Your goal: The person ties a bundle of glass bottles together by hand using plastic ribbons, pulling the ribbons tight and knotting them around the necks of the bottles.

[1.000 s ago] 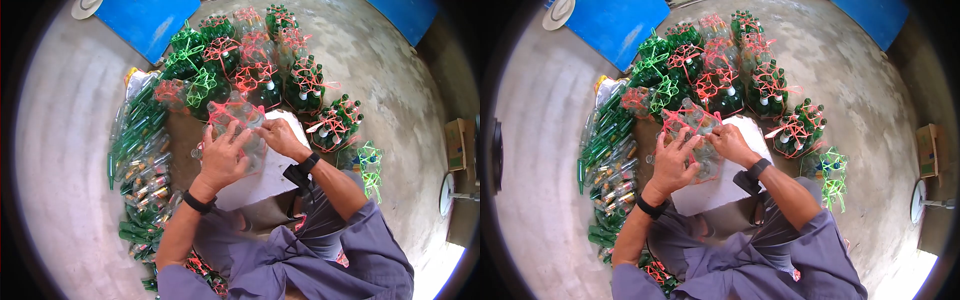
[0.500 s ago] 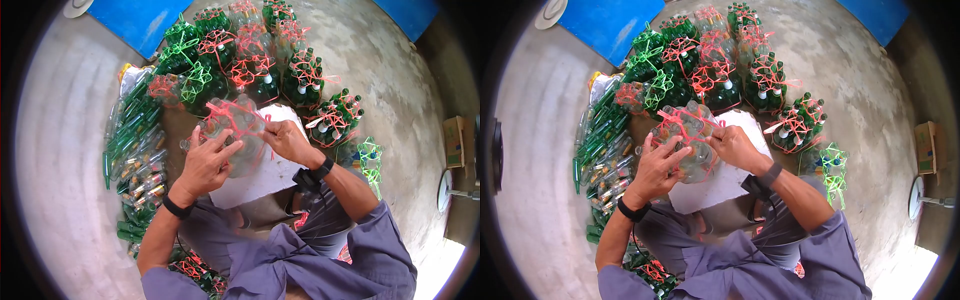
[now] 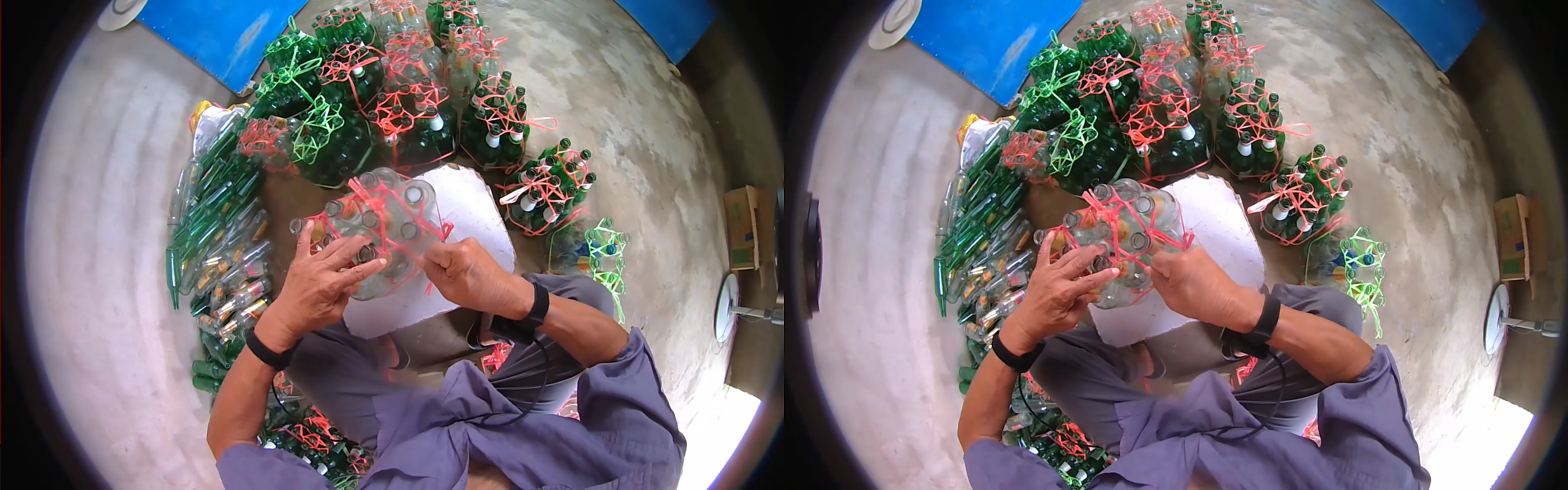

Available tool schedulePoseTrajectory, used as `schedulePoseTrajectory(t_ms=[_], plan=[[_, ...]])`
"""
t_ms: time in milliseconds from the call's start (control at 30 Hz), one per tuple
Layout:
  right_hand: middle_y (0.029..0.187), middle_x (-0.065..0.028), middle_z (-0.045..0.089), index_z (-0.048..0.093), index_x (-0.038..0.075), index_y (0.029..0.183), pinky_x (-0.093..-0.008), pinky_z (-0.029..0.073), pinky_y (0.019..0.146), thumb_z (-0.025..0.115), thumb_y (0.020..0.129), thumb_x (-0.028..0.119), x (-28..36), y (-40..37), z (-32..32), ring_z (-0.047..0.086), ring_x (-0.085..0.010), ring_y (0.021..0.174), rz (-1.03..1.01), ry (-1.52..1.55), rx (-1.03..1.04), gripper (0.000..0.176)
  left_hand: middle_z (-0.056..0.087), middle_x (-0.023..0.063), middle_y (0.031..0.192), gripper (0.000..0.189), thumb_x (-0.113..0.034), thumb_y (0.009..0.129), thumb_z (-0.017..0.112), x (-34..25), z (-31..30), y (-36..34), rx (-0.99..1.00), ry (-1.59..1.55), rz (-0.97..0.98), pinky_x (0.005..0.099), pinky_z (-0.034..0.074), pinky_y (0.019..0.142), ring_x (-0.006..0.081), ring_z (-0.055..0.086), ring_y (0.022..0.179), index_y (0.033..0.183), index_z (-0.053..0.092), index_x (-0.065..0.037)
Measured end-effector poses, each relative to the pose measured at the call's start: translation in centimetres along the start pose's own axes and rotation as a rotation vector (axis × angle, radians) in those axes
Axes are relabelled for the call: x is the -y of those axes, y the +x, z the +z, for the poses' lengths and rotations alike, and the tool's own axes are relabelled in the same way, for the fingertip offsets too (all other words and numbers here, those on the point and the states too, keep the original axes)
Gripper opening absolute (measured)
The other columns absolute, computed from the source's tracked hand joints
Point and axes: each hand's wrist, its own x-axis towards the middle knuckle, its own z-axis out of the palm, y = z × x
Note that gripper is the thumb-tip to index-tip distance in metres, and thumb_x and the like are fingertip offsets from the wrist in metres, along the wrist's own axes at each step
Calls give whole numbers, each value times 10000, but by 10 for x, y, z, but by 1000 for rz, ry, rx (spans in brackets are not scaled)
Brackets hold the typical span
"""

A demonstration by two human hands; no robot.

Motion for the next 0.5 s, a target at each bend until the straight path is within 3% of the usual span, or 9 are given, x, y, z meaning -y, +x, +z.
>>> schedulePoseTrajectory(t_ms=[167,300,433,500], plan=[[593,-221,544,539,6,725,-473,443,491,651,913,97,4,-13,10,587,-442,570,-62,7,17,237,602,56,1342,477,-72,851,675,2,-4,-10,16,55,57,661,218,1137,245,566,1276,1267,661,-305],[616,-229,561,556,1,732,-479,450,503,646,909,102,10,-13,13,590,-447,581,-34,9,57,223,609,55,1340,500,-43,847,657,-1,-2,-16,35,60,28,652,221,1137,247,553,1296,1272,659,-305],[623,-244,567,576,-24,723,-464,452,509,632,911,119,16,-2,5,577,-450,578,-13,64,26,243,617,57,1341,524,17,801,633,-5,17,-18,-82,12,-40,643,224,1140,270,540,1312,1223,692,-288],[618,-247,583,610,-55,722,-435,454,511,610,901,126,22,5,0,602,-377,534,84,88,79,254,620,58,1340,527,29,779,631,-8,21,-19,-136,-12,-50,635,226,1143,279,536,1316,1201,705,-280]])
